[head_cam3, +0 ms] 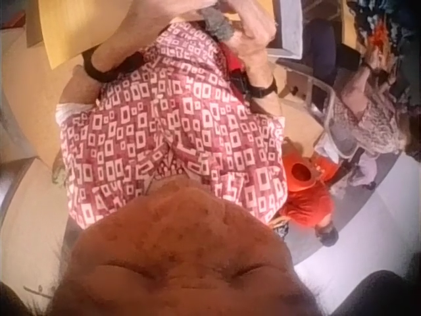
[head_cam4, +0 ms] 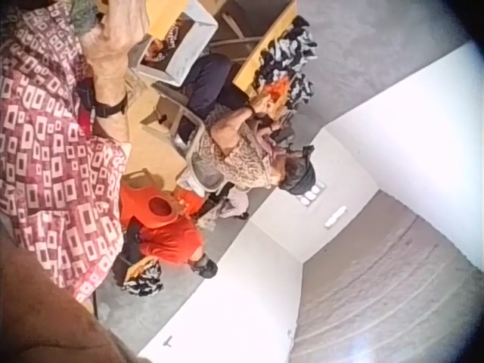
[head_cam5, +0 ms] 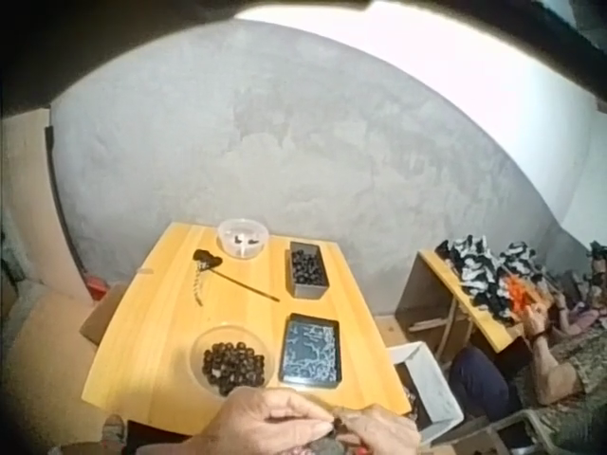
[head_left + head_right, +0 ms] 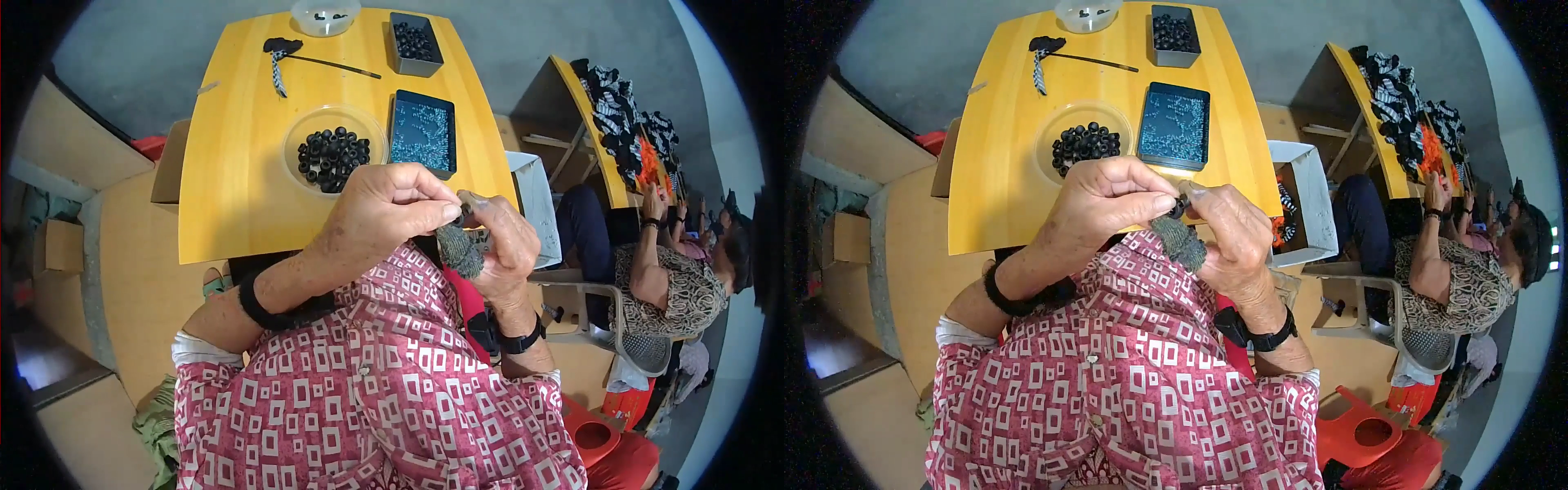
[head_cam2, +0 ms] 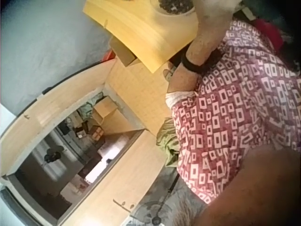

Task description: The person attaches small beads onto a fabric craft piece by hand, repeatedly taking beads from a bowl and pressing them onto the item.

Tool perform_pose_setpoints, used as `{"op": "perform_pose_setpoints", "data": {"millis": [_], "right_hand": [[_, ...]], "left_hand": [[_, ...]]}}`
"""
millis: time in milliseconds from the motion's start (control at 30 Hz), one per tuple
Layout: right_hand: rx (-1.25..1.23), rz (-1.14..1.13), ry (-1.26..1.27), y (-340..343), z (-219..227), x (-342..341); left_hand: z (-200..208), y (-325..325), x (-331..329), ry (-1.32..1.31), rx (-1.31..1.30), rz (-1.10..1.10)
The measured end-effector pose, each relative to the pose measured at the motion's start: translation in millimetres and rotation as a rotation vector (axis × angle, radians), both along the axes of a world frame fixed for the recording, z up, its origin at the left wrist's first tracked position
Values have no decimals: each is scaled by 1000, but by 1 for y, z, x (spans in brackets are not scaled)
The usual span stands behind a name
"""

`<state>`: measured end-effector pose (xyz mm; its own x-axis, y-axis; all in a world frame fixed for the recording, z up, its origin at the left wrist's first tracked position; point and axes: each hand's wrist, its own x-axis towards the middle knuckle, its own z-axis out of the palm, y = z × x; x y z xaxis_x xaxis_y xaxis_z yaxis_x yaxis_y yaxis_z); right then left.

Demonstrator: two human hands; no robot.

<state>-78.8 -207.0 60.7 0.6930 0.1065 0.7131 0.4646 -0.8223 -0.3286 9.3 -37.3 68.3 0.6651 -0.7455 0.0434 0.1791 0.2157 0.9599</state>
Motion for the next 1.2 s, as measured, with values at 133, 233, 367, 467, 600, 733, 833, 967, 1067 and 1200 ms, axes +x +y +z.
{"op": "perform_pose_setpoints", "data": {"millis": [133,233,367,467,600,733,833,967,1067,1200], "right_hand": [[67,-8,94,0,-4,1],[103,-11,186,4,0,1],[157,-38,270,9,4,1],[195,5,321,10,10,-2],[488,78,413,3,1,-5],[743,100,553,-1,-3,-5],[906,97,619,-4,-6,-3],[851,96,588,0,-6,-4],[853,59,566,4,-5,-6],[724,102,516,1,-12,-5]], "left_hand": [[-5,-1,4,-29,16,-20],[-7,0,6,-72,66,-13],[-9,0,8,-7,20,-24],[-12,1,10,22,-33,-25],[-14,1,7,90,-76,-16],[-15,2,8,63,-7,-14],[-19,1,9,11,20,-19],[-20,1,5,108,17,-27],[-22,1,3,70,55,-9],[-27,1,1,105,54,-3]]}}
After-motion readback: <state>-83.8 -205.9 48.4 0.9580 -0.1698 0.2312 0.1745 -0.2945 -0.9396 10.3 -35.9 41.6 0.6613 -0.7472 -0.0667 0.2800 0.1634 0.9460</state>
